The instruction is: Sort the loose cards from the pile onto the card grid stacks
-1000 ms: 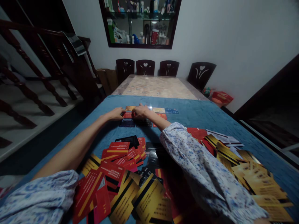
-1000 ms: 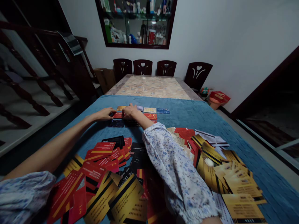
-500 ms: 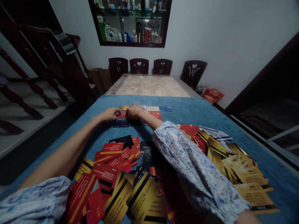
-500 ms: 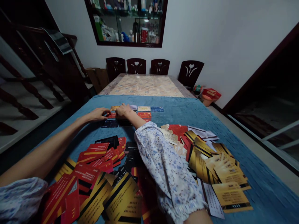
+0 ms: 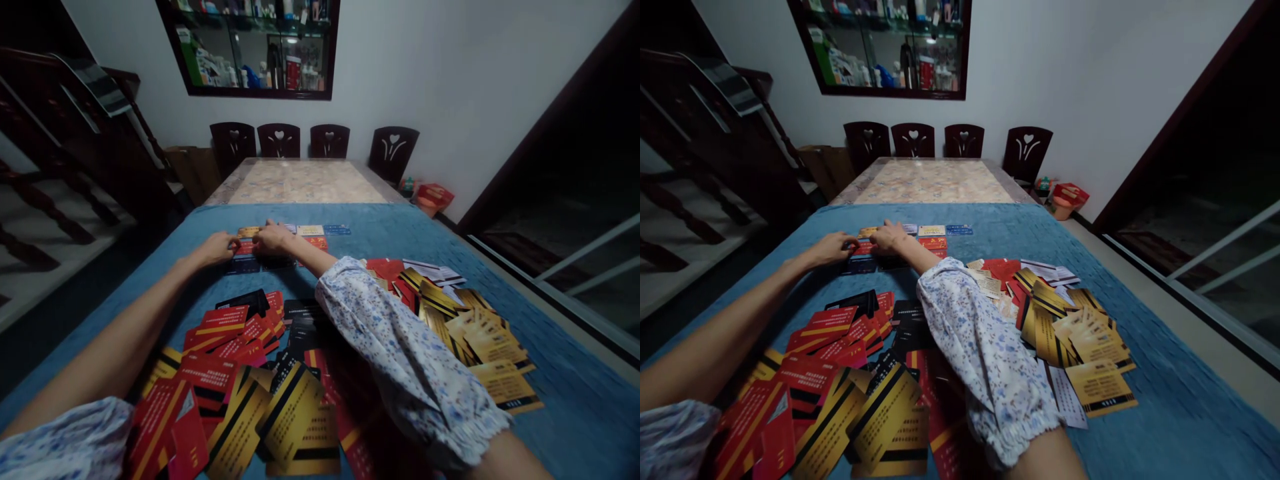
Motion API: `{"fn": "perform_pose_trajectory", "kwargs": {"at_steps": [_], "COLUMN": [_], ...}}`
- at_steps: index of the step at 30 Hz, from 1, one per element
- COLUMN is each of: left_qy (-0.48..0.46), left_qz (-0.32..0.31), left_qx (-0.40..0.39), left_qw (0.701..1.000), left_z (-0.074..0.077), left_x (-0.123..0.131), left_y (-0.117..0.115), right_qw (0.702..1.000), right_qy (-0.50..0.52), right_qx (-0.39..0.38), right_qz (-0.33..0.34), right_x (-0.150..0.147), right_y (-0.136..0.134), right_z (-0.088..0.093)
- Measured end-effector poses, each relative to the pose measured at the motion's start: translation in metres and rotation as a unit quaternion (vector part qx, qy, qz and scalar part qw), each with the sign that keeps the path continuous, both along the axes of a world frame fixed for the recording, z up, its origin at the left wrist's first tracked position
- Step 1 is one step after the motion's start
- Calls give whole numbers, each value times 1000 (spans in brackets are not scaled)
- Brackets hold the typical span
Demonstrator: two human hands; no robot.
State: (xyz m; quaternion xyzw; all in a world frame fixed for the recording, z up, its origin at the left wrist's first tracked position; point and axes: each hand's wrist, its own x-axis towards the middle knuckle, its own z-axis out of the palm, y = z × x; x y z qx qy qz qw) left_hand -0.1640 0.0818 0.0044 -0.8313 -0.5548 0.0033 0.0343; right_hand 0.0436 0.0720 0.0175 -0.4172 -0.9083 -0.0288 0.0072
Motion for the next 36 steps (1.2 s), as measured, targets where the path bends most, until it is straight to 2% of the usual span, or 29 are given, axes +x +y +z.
{"fn": "perform_pose_trajectory", "kwargs": {"at_steps": [6, 10, 15, 23, 30, 36], "left_qy": [-2, -29, -39, -77, -107, -129], "left_qz": [17, 29, 39, 5, -55, -105], "left_qx": [16, 38, 65, 88, 96, 67], "left_qw": [1000, 998, 996, 993, 988, 984], "left_z": [-2, 0, 2, 5, 4, 5], "left_x": [0, 3, 14, 48, 86, 121], "left_y": [-1, -9, -24, -45, -66, -87], "right_qw": [1000, 1000, 999, 996, 993, 990], "right_qy": [-11, -11, -10, -1, 26, 37], "right_qx": [11, 26, 19, 17, 30, 26], "right_qz": [-5, -11, -38, -91, -115, -136], "right_x": [27, 58, 100, 156, 200, 226], "right_y": [-21, -37, -56, -88, -110, -129], "right_z": [18, 28, 31, 26, 7, -5]}}
